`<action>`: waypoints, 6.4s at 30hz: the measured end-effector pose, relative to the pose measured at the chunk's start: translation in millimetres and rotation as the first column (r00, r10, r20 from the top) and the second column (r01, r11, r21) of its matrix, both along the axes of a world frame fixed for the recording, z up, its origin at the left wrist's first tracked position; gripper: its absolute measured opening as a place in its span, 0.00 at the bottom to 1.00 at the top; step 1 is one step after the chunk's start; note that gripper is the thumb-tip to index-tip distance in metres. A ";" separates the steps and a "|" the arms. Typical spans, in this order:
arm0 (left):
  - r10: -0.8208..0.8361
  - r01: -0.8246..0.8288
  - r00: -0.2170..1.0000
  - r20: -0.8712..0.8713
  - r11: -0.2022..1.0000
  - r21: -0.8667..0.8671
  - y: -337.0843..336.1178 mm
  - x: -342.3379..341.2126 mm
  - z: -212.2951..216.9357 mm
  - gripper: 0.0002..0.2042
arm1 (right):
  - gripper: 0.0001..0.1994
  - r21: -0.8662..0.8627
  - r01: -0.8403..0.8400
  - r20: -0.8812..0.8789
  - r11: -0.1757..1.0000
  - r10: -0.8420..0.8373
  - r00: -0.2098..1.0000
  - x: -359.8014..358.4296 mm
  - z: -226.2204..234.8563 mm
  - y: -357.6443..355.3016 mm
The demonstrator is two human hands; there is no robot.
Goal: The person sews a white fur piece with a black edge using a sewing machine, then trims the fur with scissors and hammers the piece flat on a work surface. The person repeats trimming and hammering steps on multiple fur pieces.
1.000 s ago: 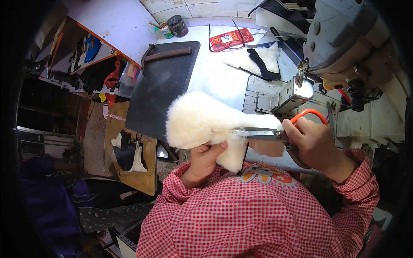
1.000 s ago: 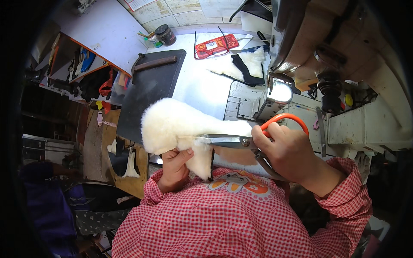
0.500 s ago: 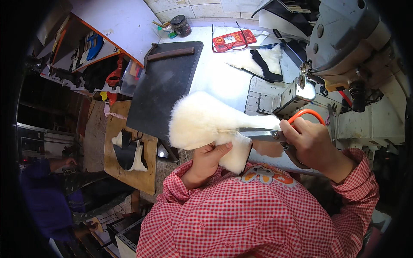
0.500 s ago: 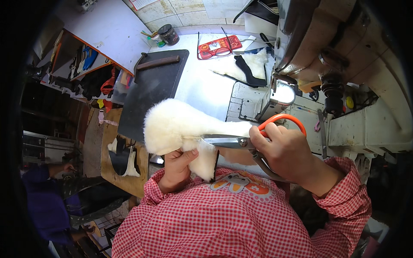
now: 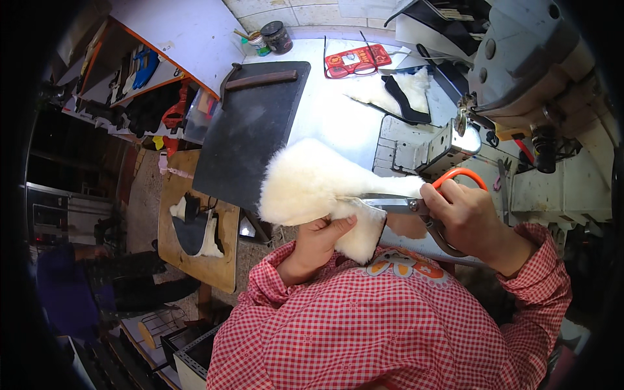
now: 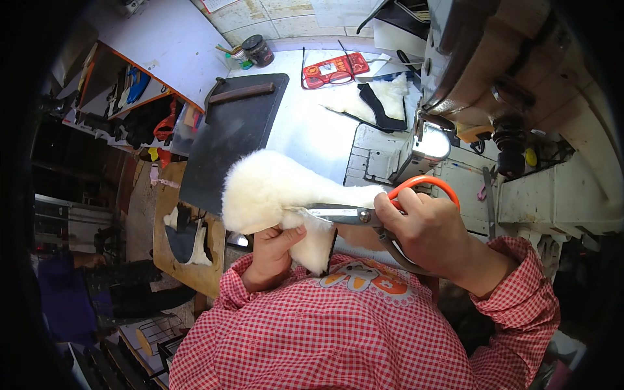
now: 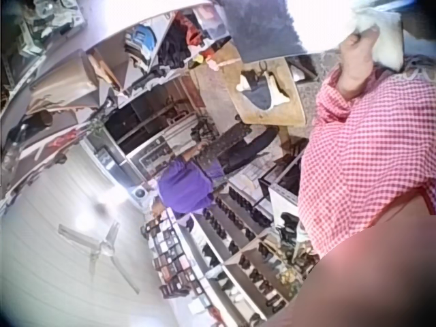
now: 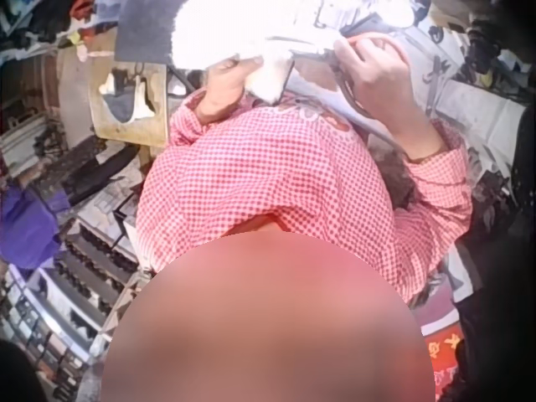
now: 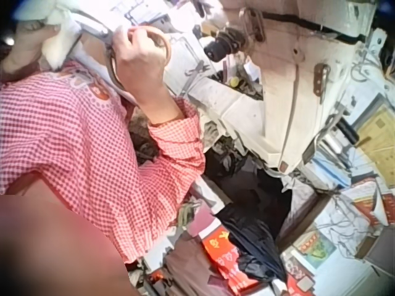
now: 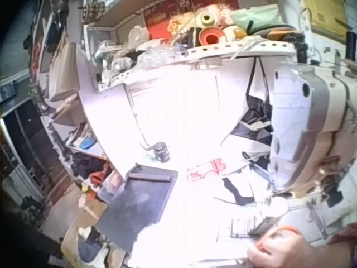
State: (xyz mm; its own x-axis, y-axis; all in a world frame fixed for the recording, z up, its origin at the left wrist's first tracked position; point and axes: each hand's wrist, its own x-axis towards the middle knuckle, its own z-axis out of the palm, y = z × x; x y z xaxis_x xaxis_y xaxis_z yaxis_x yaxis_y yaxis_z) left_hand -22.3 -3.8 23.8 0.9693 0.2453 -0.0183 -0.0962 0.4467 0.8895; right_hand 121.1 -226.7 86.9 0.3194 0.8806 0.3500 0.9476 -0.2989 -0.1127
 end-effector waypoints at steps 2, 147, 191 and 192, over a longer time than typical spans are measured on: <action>0.013 -0.013 1.000 0.013 1.000 0.020 -0.3 0.2 0.2 0.14 | 0.15 -0.018 0.003 -0.027 1.000 -0.004 1.000 -0.8 -1.3 0.8; 0.367 -0.071 0.930 -0.018 0.229 0.971 35.4 18.5 -97.7 0.06 | 0.07 -0.246 0.201 -0.541 0.948 -0.306 0.783 0.7 -156.7 145.7; 0.475 -0.125 0.880 -0.022 0.276 0.953 33.7 19.2 -102.9 0.06 | 0.04 -0.060 0.393 -0.805 0.918 -0.277 0.525 -21.7 -147.3 104.0; 0.476 -0.100 0.878 -0.054 0.293 0.951 33.0 18.7 -101.5 0.07 | 0.04 -0.042 0.407 -0.818 0.912 -0.266 0.510 -24.2 -146.0 93.5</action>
State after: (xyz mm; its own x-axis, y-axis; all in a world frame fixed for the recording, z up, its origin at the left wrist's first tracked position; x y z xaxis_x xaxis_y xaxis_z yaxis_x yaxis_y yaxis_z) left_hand -3.6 29.2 -77.8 0.8176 0.5485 0.1752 0.2876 -0.6525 0.7011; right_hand 96.9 -133.2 -59.1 0.7867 0.6095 -0.0979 0.2763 -0.4894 -0.8271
